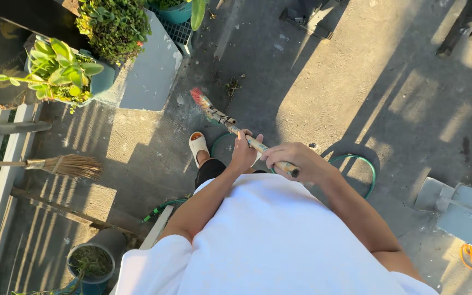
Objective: Pruning leaves from potted plants with shears and then sweeping the balcony floor with a broom.
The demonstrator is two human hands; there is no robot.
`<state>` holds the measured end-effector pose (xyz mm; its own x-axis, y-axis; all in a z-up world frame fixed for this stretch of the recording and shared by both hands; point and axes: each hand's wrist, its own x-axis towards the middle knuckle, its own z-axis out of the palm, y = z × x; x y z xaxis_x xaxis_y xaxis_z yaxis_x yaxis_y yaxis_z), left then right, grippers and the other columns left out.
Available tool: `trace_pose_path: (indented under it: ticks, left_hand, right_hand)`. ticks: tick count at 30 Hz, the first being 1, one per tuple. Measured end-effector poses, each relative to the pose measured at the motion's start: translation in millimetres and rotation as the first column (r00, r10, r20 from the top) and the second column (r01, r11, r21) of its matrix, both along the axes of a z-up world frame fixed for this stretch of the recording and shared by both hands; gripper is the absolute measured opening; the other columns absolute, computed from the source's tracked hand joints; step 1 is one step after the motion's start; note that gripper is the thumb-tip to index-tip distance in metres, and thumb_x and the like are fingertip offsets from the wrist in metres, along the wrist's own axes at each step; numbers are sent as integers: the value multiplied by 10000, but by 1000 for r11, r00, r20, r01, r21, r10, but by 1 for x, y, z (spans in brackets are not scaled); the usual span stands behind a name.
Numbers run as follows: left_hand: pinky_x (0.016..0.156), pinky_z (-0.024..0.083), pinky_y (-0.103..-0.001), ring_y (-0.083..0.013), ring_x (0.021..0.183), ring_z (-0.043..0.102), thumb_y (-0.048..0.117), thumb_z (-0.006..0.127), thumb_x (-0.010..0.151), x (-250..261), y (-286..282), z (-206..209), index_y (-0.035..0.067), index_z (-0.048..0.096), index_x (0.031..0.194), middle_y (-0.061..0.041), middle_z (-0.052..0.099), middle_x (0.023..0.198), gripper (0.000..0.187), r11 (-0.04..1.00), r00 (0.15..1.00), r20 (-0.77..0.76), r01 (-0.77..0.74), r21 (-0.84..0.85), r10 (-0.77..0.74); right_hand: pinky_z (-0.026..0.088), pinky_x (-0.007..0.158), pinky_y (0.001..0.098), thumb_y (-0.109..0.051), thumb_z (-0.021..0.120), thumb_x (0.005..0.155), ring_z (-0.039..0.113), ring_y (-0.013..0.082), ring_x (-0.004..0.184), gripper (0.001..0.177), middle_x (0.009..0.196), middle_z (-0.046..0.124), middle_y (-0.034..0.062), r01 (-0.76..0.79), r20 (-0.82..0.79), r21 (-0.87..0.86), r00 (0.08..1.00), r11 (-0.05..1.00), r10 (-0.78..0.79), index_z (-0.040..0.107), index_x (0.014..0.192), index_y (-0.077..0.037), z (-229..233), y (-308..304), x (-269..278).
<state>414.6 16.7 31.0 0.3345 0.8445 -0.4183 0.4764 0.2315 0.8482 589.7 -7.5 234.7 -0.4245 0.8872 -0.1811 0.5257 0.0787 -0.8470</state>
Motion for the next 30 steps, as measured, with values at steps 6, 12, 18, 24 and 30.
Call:
trace_pose_path:
  ticks: [6,12,18,24,30]
  left_hand:
    - [703,514,-408,-300,808,675,423,699,949,33,-9,-42,4,471,1151,-191,658,880,517,1000,995,102,-16,-21,18]
    - [636,513,-381,-276,718,631,386,707,970,33,-23,28,-15,455,1140,-205,621,825,504,994,981,172,80,73,-91]
    - [568,497,-376,-220,608,630,376,699,972,38,-11,2,-12,476,1084,-133,625,704,462,1000,989,149,2,29,-6]
    - [572,510,-367,-226,617,643,379,722,946,35,24,24,16,519,1084,-130,636,730,437,994,977,204,46,103,-66]
    - [769,554,-416,-320,907,653,358,749,934,33,111,-3,92,561,1270,-228,624,1008,468,963,987,-8,158,219,-160]
  right_hand:
    - [552,810,376,-56,768,686,709,271,960,197,1129,762,46,-152,130,65,981,986,143,678,859,-80,-11,5,5]
    - [549,883,379,-64,750,764,701,258,1037,151,1131,745,49,-147,171,136,978,980,123,712,899,-120,45,-26,8]
    - [573,781,361,-62,757,767,743,260,924,120,1122,766,36,-116,30,32,993,993,115,674,851,-80,9,-6,27]
    - [581,755,329,4,742,795,750,228,927,153,1144,752,101,247,-51,177,969,953,-242,704,919,-77,25,-20,2]
    - [556,620,235,78,708,850,738,129,803,159,1167,759,135,608,-155,127,792,783,-590,711,950,-45,-31,22,-19]
